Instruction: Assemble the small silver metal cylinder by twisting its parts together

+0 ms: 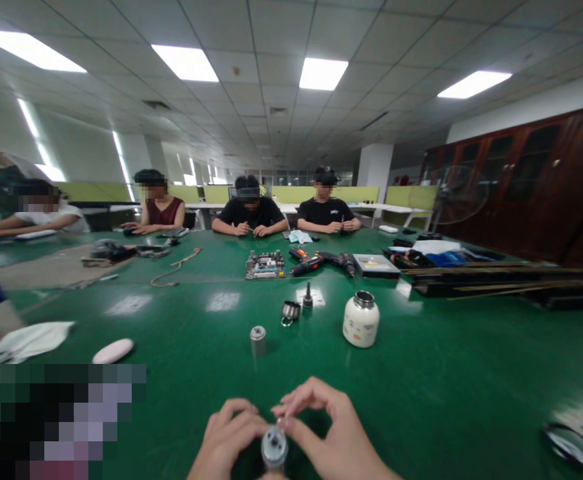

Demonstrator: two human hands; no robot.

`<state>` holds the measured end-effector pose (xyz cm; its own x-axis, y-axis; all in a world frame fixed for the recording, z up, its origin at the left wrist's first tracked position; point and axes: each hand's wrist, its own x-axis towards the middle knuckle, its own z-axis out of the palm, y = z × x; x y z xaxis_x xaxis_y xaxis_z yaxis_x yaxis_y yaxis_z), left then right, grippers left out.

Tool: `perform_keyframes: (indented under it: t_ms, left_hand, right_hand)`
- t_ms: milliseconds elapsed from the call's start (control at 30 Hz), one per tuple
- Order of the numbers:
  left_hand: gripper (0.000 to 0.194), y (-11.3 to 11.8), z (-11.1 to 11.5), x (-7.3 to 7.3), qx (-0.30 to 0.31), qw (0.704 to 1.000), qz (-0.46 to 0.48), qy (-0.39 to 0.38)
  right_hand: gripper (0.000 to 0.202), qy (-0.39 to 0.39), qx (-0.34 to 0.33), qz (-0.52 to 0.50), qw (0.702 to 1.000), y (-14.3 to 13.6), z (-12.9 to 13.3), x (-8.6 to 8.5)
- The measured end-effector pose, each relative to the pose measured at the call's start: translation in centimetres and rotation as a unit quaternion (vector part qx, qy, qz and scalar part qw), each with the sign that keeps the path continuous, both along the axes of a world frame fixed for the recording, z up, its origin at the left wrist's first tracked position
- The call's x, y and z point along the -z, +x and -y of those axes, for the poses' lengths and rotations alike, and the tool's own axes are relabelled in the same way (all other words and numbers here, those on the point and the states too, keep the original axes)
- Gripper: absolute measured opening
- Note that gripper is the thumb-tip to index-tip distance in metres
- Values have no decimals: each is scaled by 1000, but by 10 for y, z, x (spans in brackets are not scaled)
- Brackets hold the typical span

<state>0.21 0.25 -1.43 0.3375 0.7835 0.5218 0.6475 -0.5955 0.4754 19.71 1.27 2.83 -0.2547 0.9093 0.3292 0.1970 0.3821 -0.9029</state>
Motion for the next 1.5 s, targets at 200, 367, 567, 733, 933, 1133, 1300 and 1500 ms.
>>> perform_keyframes:
  t_ms: [200, 367, 567, 733, 933, 1133, 1300, 1500]
  left_hand:
    - [32, 4, 2, -2, -9, 1000, 9, -8]
    - [34, 2, 0, -4, 1, 999, -6, -43]
    - [52, -7, -2, -3, 49, 995, 26, -86]
    - [43, -7, 1, -16, 28, 992, 104, -58]
    - [17, 5, 2, -31, -26, 993, 100, -64]
    - [11, -5, -11, -30, -79, 991, 88, -64]
    - [11, -19, -27, -21, -205, 972, -56, -103]
    - [17, -12, -17, -26, -102, 995, -10, -18]
  right_hand:
    - [14, 12, -19, 10, 1000, -5, 7, 8]
    - [10, 50, -41, 37, 997, -6, 6, 7]
    - [33, -21, 26, 63, 997, -6, 8, 7]
    - [51, -38, -59, 40, 997, -3, 4, 20]
    - [32, -56, -56, 123, 989, -4, 2, 34]
    - [33, -70, -46, 141, 987, -4, 4, 32]
    - [33, -70, -55, 142, 986, -5, 3, 26]
    - [35, -60, -47, 147, 986, -3, 3, 33]
